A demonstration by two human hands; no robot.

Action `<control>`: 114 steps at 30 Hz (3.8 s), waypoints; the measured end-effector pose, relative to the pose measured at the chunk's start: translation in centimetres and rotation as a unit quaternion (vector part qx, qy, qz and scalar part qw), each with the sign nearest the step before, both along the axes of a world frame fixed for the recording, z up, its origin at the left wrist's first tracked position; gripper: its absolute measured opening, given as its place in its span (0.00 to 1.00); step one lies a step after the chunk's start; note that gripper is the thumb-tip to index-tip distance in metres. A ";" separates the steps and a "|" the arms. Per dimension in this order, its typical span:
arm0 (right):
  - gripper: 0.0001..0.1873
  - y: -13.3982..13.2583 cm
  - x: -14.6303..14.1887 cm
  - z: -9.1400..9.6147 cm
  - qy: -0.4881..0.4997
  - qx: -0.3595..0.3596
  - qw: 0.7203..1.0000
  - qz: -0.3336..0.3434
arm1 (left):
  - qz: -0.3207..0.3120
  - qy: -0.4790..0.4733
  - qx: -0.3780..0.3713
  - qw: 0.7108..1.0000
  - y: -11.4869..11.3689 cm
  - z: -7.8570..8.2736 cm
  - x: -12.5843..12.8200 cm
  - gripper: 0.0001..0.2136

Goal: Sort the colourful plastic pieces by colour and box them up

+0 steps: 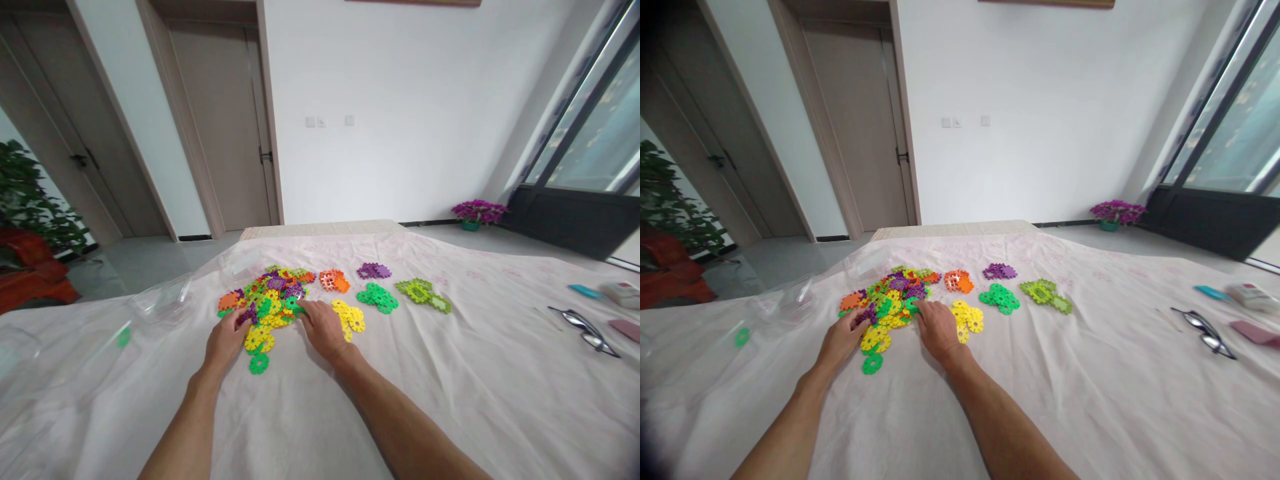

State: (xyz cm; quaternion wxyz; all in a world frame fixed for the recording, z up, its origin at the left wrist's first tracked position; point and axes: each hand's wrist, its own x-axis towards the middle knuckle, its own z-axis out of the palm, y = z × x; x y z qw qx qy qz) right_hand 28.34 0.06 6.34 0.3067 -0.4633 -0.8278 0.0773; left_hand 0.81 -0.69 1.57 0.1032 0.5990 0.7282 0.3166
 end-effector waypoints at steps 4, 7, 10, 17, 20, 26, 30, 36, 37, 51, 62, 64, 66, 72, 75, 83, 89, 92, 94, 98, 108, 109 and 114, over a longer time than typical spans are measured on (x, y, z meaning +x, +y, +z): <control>0.17 2.4 3.2 0.6 0.042 -0.011 0.992 -0.120 | 0.003 -0.004 0.002 1.000 0.1 -0.2 -0.1 0.18; 0.16 3.9 5.8 0.8 0.049 -0.028 0.977 -0.204 | 0.005 -0.005 0.006 1.000 0.1 -0.2 0.0 0.18; 0.17 5.0 8.3 0.7 0.042 -0.026 0.963 -0.265 | 0.006 -0.002 0.008 1.000 -0.1 -0.1 0.0 0.18; 0.18 5.5 12.2 0.1 0.015 -0.010 0.921 -0.389 | 0.007 0.008 0.005 1.000 -0.3 0.3 0.2 0.18; 0.19 5.3 12.1 0.3 0.033 0.030 0.916 -0.398 | 0.007 0.006 0.003 1.000 -0.3 0.4 0.2 0.18; 0.19 4.3 7.4 0.6 0.070 0.094 0.972 -0.202 | 0.007 -0.004 0.000 1.000 -0.4 0.6 0.5 0.18; 0.19 2.7 3.4 0.1 0.072 0.101 0.992 -0.036 | -0.008 0.028 0.006 1.000 -0.8 1.0 1.0 0.21; 0.17 -0.3 -0.4 -0.9 0.003 0.075 0.992 0.098 | -0.043 0.077 0.009 0.996 -1.4 1.8 2.1 0.24; 0.17 -0.6 -0.7 -1.0 -0.004 0.071 0.991 0.113 | -0.046 0.082 0.009 0.995 -1.6 2.0 2.4 0.25; 0.23 -2.7 -2.8 -0.5 -0.067 0.044 0.969 0.235 | -0.007 0.063 0.049 0.997 -1.2 1.6 2.9 0.19; 0.04 -2.8 -4.7 -1.2 -0.121 0.044 0.970 0.208 | 0.002 0.060 0.031 0.998 -0.7 1.0 2.3 0.18; 0.06 -2.8 -4.7 -1.2 -0.119 0.049 0.970 0.205 | 0.003 0.058 0.029 0.998 -0.7 1.1 2.3 0.18; 0.07 -2.8 -4.7 -1.2 -0.120 0.049 0.972 0.194 | 0.006 0.057 0.024 0.998 -0.7 1.1 2.4 0.18; 0.09 -2.1 -3.9 -1.1 -0.107 0.021 0.989 0.099 | 0.007 0.053 0.009 0.999 -0.6 1.1 2.3 0.18; 0.12 -1.2 -2.6 -0.9 -0.084 0.032 0.996 0.026 | 0.002 0.048 0.009 0.999 -0.6 1.0 2.2 0.17; 0.13 1.5 2.7 0.3 -0.038 0.102 0.991 -0.080 | 0.005 0.044 0.009 0.999 -0.7 1.3 2.2 0.17; 0.17 2.5 5.3 0.5 -0.034 0.090 0.976 -0.197 | 0.003 0.044 0.022 0.999 -0.7 1.4 2.2 0.17; 0.17 2.6 5.3 0.3 -0.007 0.106 0.974 -0.200 | 0.004 0.040 0.021 0.999 -0.6 1.2 2.2 0.17; 0.15 2.3 4.4 0.3 0.005 0.115 0.984 -0.134 | 0.004 0.040 0.017 0.999 -0.6 1.1 2.1 0.17; 0.12 0.3 1.4 0.5 -0.006 0.094 0.993 0.069 | 0.005 0.042 0.013 0.999 -0.6 1.1 2.1 0.17; 0.10 -3.2 -2.7 0.1 -0.105 0.052 0.966 0.231 | 0.001 0.035 0.019 0.999 -0.8 1.4 2.2 0.17; 0.10 -3.1 -2.6 0.1 -0.111 0.051 0.968 0.221 | 0.002 0.034 0.019 0.999 -0.8 1.3 2.2 0.17; 0.08 -2.6 -2.1 0.0 -0.123 0.038 0.979 0.156 | 0.004 0.030 0.021 0.999 -0.8 1.3 2.2 0.17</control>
